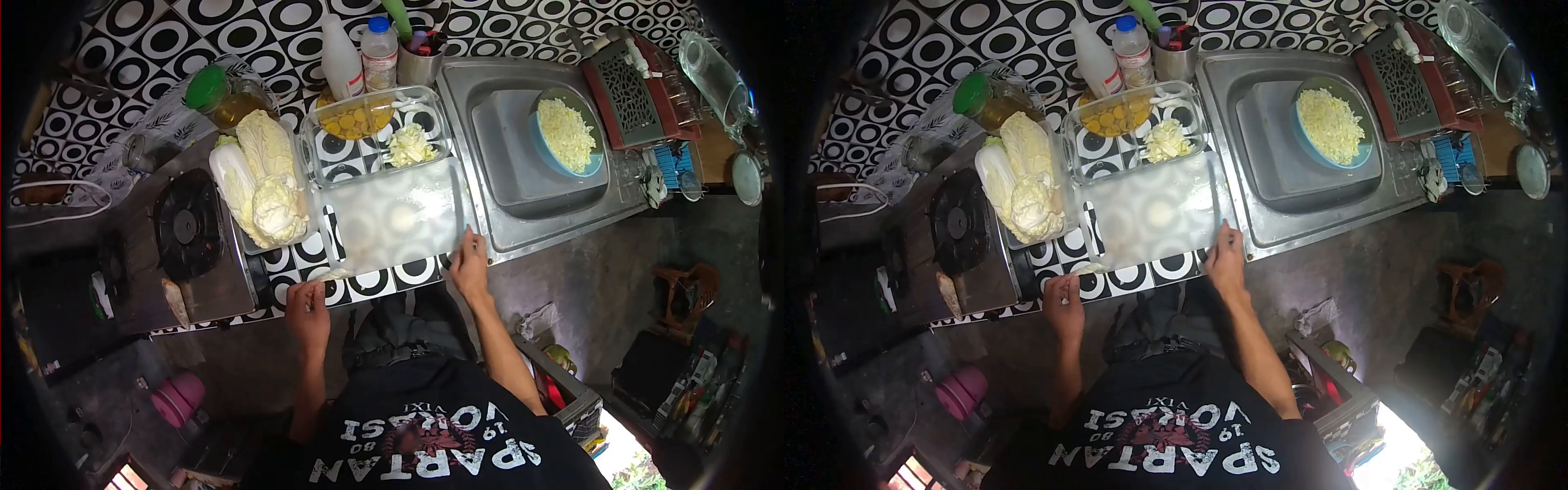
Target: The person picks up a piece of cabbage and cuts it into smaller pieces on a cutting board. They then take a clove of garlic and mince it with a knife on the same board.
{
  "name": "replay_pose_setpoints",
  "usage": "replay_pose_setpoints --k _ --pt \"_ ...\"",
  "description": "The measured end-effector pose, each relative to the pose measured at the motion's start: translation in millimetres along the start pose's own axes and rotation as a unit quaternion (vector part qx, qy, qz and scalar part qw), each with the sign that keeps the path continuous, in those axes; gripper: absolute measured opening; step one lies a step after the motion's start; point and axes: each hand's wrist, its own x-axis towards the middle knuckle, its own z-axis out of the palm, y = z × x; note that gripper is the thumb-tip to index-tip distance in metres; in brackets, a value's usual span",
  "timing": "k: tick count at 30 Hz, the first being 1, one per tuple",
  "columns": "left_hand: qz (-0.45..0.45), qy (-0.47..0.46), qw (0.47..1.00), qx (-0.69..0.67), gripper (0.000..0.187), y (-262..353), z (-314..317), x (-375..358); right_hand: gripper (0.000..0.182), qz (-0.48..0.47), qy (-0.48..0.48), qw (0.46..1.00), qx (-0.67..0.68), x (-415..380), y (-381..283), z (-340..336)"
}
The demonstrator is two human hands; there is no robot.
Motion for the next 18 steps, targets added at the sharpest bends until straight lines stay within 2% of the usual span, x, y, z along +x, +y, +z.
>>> replay_pose_setpoints --k 2,5,6,8,9,10,11,13,14,16,17,18 --pt "-0.004 -0.007 1.0 -0.007 0.01 -1.3 3.4 -0.9 0.055 0.036 0.012 0.998 -0.052 5.6 5.1 -11.6" --pt "-0.004 -0.012 1.0 -0.022 0.01 1.4 8.8 3.5 0.055 0.002 0.03 0.997 -0.072 3.8 7.1 -11.9" --pt "-0.003 -0.013 0.999 -0.03 0.01 3.2 10.4 6.3 0.055 0.019 0.036 0.998 -0.056 -1.1 -0.1 -5.9" --pt "0.003 -0.013 0.999 -0.033 0.011 6.1 12.2 13.5 0.063 0.005 -0.024 0.999 -0.023 -17.4 -17.0 9.7" --pt "0.008 -0.014 0.999 -0.033 0.011 7.2 12.7 17.5 0.064 -0.037 -0.072 0.997 -0.009 -25.1 -27.6 19.2" --pt "0.006 -0.016 0.999 -0.028 0.011 7.9 13.0 21.2 0.064 -0.049 -0.129 0.99 0.023 -33.0 -43.7 25.2" --pt "0.009 -0.018 0.999 -0.028 0.011 9.0 14.3 24.4 0.066 -0.037 -0.227 0.973 0.021 -38.4 -53.1 32.3" --pt "0.016 -0.007 0.999 -0.029 0.011 11.2 17.2 29.6 0.059 -0.111 -0.259 0.957 0.065 -43.3 -63.4 38.6" --pt "0.02 -0.003 0.999 -0.032 0.012 11.1 18.4 30.8 0.059 -0.109 -0.257 0.958 0.067 -41.8 -59.7 37.9" --pt "0.015 -0.007 0.999 -0.031 0.012 13.3 18.5 30.9 0.06 -0.054 -0.161 0.984 0.056 -33.6 -37.7 33.6" --pt "0.008 -0.008 0.999 -0.03 0.012 14.2 19.0 30.4 0.055 -0.079 -0.079 0.993 0.043 -26.2 -21.1 27.9" --pt "0.008 -0.008 0.999 -0.031 0.012 14.3 19.8 29.3 0.054 -0.026 -0.051 0.998 0.037 -18.8 -9.9 17.1"
